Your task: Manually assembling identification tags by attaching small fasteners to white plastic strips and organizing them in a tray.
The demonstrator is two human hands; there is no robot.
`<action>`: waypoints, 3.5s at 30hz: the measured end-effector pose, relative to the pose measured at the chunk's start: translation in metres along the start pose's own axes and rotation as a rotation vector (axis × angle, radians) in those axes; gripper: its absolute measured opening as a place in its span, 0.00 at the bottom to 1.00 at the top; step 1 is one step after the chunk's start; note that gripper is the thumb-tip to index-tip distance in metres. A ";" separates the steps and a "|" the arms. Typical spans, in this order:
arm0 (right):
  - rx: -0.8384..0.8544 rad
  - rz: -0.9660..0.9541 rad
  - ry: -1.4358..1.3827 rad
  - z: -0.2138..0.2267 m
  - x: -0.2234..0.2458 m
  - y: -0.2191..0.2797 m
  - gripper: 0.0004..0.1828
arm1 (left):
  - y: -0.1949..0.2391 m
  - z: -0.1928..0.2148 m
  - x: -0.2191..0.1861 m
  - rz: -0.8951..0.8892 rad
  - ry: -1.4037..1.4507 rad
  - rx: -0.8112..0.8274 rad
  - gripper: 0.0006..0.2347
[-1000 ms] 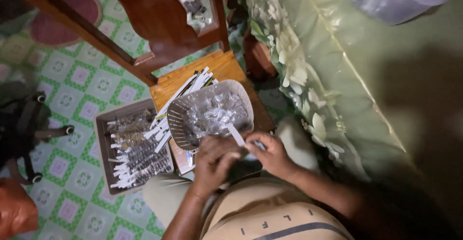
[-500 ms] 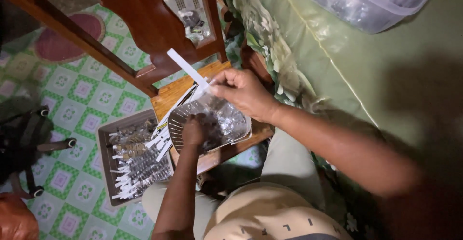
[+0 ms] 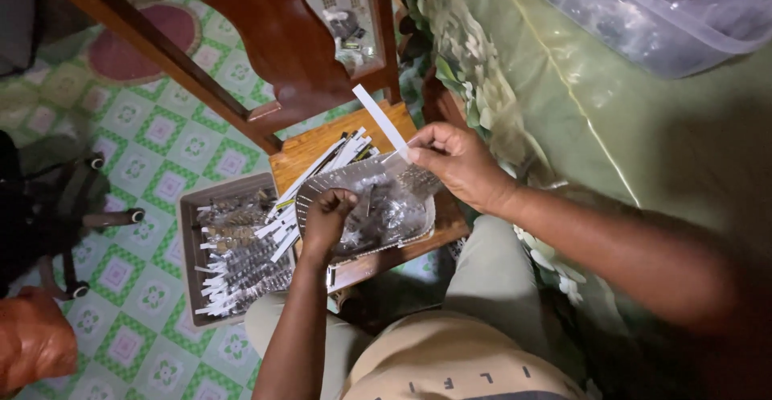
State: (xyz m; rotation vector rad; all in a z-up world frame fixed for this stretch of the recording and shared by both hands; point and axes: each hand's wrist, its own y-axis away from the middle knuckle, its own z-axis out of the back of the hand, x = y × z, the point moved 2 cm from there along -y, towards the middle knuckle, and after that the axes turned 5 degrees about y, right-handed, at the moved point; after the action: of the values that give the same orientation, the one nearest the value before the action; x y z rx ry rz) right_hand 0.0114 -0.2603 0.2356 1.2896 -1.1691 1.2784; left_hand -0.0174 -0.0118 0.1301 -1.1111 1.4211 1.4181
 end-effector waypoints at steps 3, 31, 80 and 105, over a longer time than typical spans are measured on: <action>0.019 0.026 0.012 0.000 0.005 -0.004 0.11 | -0.007 -0.002 0.007 -0.049 0.117 0.019 0.04; 0.173 0.355 0.273 -0.018 0.024 0.014 0.12 | 0.032 -0.035 -0.095 0.052 0.769 0.272 0.07; 0.213 0.155 0.059 -0.024 0.009 0.015 0.19 | 0.053 -0.047 -0.152 -0.315 0.131 -0.006 0.22; 0.225 0.064 -0.060 -0.023 -0.003 0.010 0.11 | 0.040 -0.049 -0.125 -0.467 0.003 -0.035 0.08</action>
State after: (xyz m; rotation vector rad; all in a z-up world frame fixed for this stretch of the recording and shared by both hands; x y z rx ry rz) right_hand -0.0005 -0.2383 0.2328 1.4728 -1.1409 1.4602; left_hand -0.0199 -0.0578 0.2622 -1.3611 1.0491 1.1071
